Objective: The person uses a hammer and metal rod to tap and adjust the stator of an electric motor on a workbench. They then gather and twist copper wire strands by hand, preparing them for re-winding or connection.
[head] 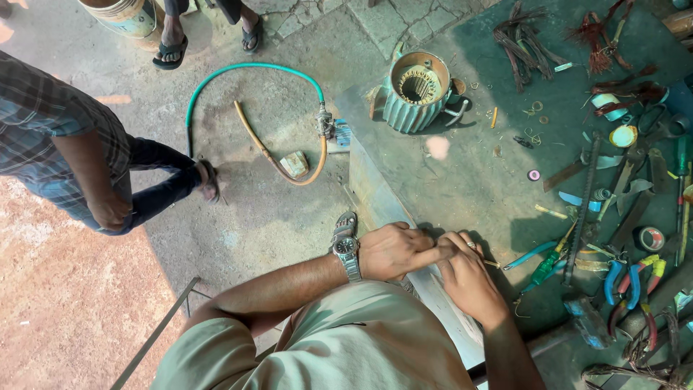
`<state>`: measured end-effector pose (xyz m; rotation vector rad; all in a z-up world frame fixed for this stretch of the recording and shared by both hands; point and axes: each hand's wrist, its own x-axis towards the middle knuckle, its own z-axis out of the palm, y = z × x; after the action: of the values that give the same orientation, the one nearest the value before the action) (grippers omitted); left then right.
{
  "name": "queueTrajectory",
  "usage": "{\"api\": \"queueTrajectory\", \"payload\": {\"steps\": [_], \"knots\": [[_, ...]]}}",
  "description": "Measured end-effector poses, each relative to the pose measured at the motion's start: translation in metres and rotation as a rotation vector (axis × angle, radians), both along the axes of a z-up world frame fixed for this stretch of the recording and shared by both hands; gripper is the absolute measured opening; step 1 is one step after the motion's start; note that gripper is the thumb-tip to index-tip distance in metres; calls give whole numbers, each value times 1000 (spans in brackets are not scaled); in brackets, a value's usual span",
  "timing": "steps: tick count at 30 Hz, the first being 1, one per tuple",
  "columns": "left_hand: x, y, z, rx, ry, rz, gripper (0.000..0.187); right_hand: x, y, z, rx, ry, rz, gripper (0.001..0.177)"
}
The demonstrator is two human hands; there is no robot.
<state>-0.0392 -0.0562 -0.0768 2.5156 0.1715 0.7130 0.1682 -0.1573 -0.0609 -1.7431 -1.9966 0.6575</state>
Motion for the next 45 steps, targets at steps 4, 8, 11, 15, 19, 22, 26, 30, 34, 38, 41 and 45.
{"api": "queueTrajectory", "payload": {"steps": [4,8,11,15,19,22,26,30,34,38,41,45], "knots": [[-13,-12,-11,290,26,-12,69,8,-9,-20,-300,260,-79,13],[-26,-17,-20,114,55,26,79,-2,-7,-35,-343,312,-73,13],[-34,-24,-17,-148,-7,119,94,-12,-2,-29,-196,291,28,29],[-42,-25,-3,-291,39,241,85,-31,17,-9,5,-1,124,27],[-49,-18,-4,-413,100,284,73,-39,29,2,55,-80,177,20],[-53,-6,-6,-389,90,292,74,-41,39,1,79,-7,188,21],[-69,13,-5,-378,78,247,77,-47,55,-14,-88,168,67,22],[-86,28,-15,-279,42,182,83,-57,67,-35,-122,239,15,20],[-95,45,-34,-224,3,200,73,-77,80,-33,-221,309,-68,18],[-109,81,-71,-922,-190,195,62,-105,98,-11,-118,96,33,13],[-114,102,-109,-1537,125,149,52,-124,104,5,4,87,110,13],[-115,96,-143,-1681,163,-209,33,-139,113,17,-1,135,251,15]]}}
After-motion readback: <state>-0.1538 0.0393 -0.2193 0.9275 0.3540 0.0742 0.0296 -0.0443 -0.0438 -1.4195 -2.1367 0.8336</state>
